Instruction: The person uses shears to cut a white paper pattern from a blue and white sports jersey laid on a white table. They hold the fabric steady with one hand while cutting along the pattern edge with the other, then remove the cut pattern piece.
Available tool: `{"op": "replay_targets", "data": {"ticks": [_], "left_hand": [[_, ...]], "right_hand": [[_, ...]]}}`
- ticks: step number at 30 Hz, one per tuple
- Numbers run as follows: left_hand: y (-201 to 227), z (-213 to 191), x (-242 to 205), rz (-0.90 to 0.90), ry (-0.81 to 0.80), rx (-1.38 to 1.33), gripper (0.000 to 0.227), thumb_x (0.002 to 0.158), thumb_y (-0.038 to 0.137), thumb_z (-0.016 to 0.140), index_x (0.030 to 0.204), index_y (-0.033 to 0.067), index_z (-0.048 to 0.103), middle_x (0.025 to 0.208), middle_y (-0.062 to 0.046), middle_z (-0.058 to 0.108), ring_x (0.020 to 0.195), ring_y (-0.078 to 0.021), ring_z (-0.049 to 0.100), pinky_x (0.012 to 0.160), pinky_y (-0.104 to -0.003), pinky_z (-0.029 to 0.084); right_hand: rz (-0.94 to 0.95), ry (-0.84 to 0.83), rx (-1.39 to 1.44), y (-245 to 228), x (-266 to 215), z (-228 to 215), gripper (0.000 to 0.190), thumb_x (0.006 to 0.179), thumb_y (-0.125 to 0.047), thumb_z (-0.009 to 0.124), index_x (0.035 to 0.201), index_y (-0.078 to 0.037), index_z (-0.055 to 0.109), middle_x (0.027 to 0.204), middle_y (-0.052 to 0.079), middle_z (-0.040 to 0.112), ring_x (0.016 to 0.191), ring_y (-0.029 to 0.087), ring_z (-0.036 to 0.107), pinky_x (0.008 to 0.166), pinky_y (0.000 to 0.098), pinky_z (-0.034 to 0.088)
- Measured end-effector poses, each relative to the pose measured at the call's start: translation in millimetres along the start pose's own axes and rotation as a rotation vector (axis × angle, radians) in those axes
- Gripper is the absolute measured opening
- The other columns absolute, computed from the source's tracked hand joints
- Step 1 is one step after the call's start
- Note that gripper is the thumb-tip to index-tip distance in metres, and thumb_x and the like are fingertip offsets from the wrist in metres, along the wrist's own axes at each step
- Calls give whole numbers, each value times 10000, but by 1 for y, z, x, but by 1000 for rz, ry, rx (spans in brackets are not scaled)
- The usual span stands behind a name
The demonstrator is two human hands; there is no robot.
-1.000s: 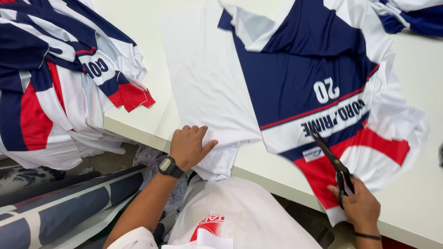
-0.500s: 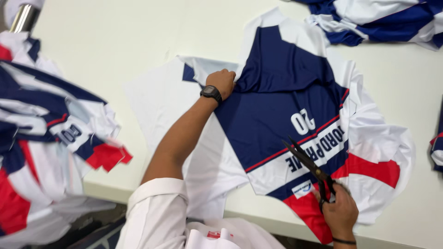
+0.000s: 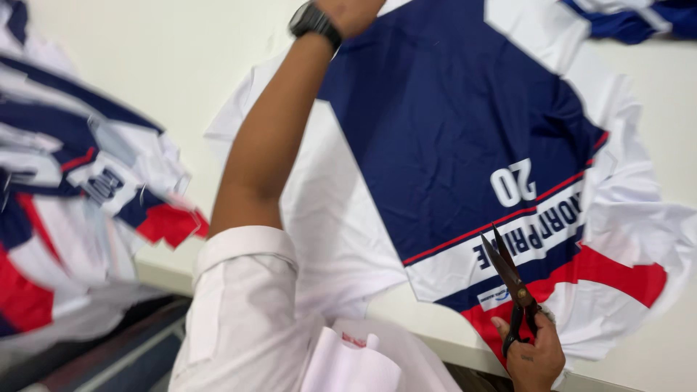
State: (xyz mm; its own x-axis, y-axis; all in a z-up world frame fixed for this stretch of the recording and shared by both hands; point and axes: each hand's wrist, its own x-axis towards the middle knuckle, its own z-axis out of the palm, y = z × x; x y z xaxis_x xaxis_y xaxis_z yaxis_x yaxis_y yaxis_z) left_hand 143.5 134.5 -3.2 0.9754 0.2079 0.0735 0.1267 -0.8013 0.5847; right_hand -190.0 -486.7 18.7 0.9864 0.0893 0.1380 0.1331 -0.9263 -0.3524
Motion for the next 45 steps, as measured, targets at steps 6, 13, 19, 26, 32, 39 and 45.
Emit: {"op": "replay_targets", "data": {"ticks": [6,13,19,26,32,39,45], "left_hand": [[-48,-53,-230,-383,102,151,244,1068,305,596,1205,120,679,1140,-188,652,1072,-360,632,932,-476,508],[-28,-45,-303,-260,433,258,498,926,311,746,1337,75,596,1357,-181,514,1205,-373,500,913,-533,451],[140,22,-472,-60,224,42,476,859,387,839,1214,114,677,1214,-86,578,1141,-299,535,945,-491,426],[182,63,-528,46,250,50,507,832,438,821,1201,115,692,1215,-107,580,1108,-287,522,949,-472,359],[192,89,-496,76,176,112,347,871,379,804,1109,150,696,1116,-30,590,1005,-217,522,952,-431,363],[183,105,-484,185,262,151,240,896,315,789,1057,170,687,1022,2,554,957,-196,524,941,-410,373],[186,102,-469,216,225,271,70,922,173,744,940,170,676,983,10,551,948,-176,537,981,-402,401]], "right_hand": [[-109,-49,-15,4,2,4,727,621,-364,935,1142,55,647,1090,173,709,885,308,699,796,356,557],[-301,-33,-57,-14,8,-14,708,640,-379,928,1142,40,656,1086,191,708,950,380,684,823,421,553],[101,-789,599,-21,-42,-44,587,784,-461,809,1107,-22,589,803,53,655,717,135,619,666,280,508],[102,-1191,547,-6,-74,-65,613,808,-637,697,994,-61,607,716,-6,550,623,92,465,563,245,401],[61,-1170,601,0,-77,-70,658,807,-704,666,978,-71,618,758,-24,552,663,80,489,593,241,415],[129,-1154,631,5,-77,-67,665,781,-694,689,975,-64,610,702,-22,543,628,84,481,562,248,401],[129,-1205,565,9,-77,-61,624,782,-666,678,958,-70,626,691,-28,501,590,86,433,529,253,358]]}}
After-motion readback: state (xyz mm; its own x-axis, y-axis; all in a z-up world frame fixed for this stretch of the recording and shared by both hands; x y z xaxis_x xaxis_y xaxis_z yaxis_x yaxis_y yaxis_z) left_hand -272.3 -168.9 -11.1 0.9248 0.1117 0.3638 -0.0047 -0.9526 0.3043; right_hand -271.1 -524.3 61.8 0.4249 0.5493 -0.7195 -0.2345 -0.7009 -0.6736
